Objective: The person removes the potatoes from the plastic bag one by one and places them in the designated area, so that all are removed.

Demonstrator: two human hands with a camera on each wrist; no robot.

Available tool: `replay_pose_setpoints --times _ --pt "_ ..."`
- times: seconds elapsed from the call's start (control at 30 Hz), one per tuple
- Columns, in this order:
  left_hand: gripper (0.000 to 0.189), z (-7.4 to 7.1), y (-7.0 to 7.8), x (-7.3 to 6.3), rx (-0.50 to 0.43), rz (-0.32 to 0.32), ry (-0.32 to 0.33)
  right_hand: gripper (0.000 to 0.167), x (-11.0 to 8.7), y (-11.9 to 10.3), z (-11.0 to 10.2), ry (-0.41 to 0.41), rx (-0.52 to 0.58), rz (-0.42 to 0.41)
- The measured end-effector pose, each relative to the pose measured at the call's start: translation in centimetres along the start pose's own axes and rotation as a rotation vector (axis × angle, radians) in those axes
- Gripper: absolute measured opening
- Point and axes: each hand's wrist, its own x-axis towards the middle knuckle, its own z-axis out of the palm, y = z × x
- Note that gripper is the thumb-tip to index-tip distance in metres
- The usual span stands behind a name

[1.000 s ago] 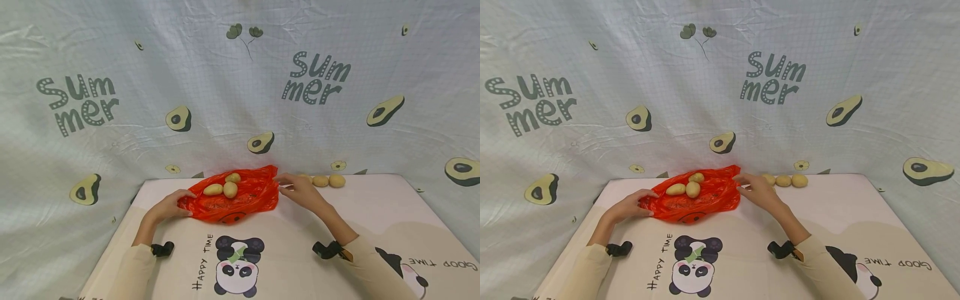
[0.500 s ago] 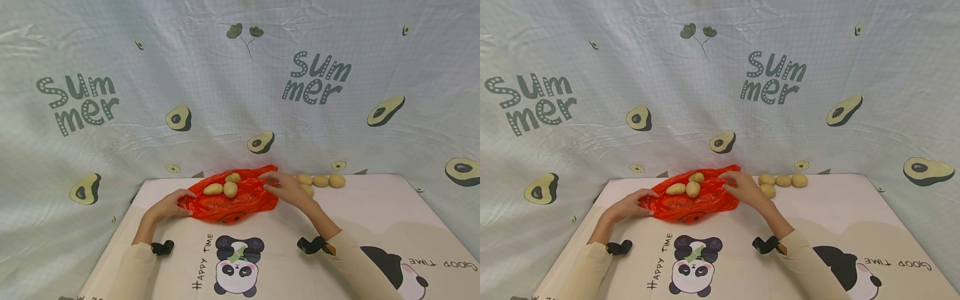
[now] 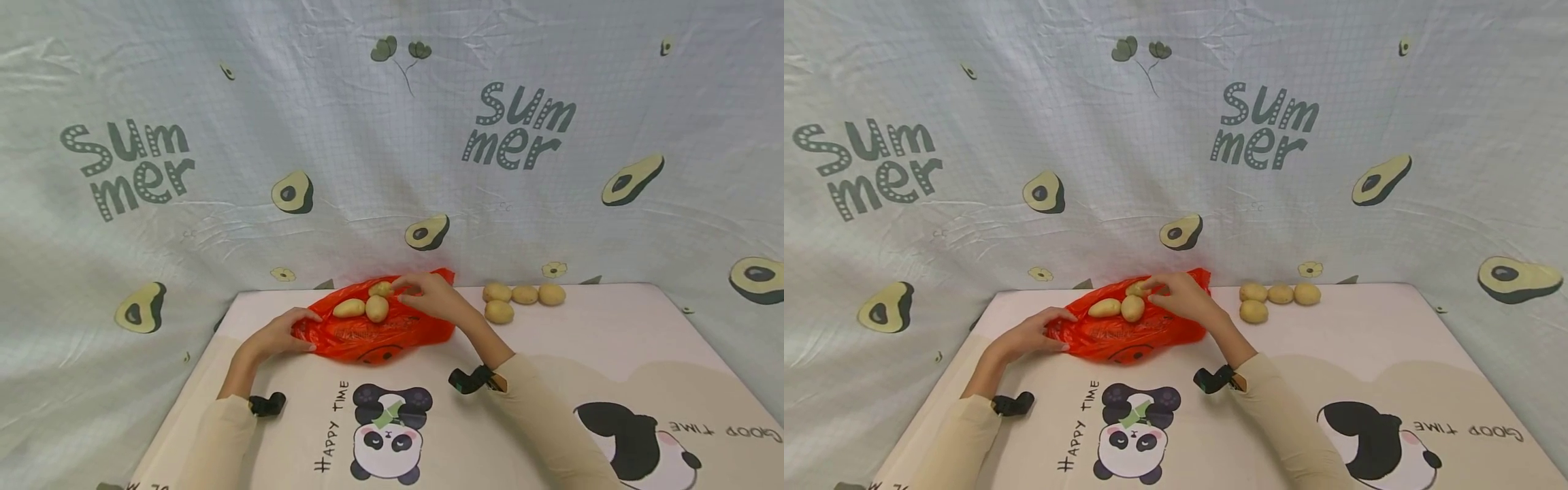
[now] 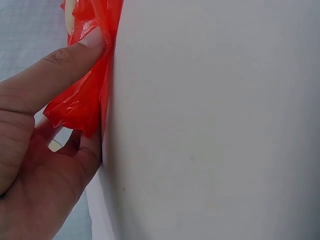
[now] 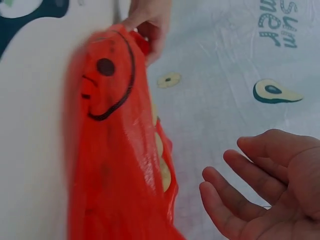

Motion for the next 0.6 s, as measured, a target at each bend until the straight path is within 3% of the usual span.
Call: replay_pose_setpoints --times 0.17,0.3,0.43,0.6 --pt "0.047 -0.1 0.0 0.0 0.023 0.004 0.000 0.029 2.1 -0.2 0.0 0.001 0.007 0.027" --pt "0.047 -0.2 0.1 0.0 0.030 0.007 -0.004 0.027 4.1 -0.2 -0.3 -0.067 -0.017 0.004" --pt "0.047 -0.2 0.1 -0.1 0.020 0.003 -0.002 0.024 6.1 -0.4 -0.3 -0.139 -0.090 -0.033" --pt "0.047 0.0 -0.1 0.1 0.014 0.007 -0.001 0.024 7.7 -0.2 0.0 -0.184 -0.180 0.013"
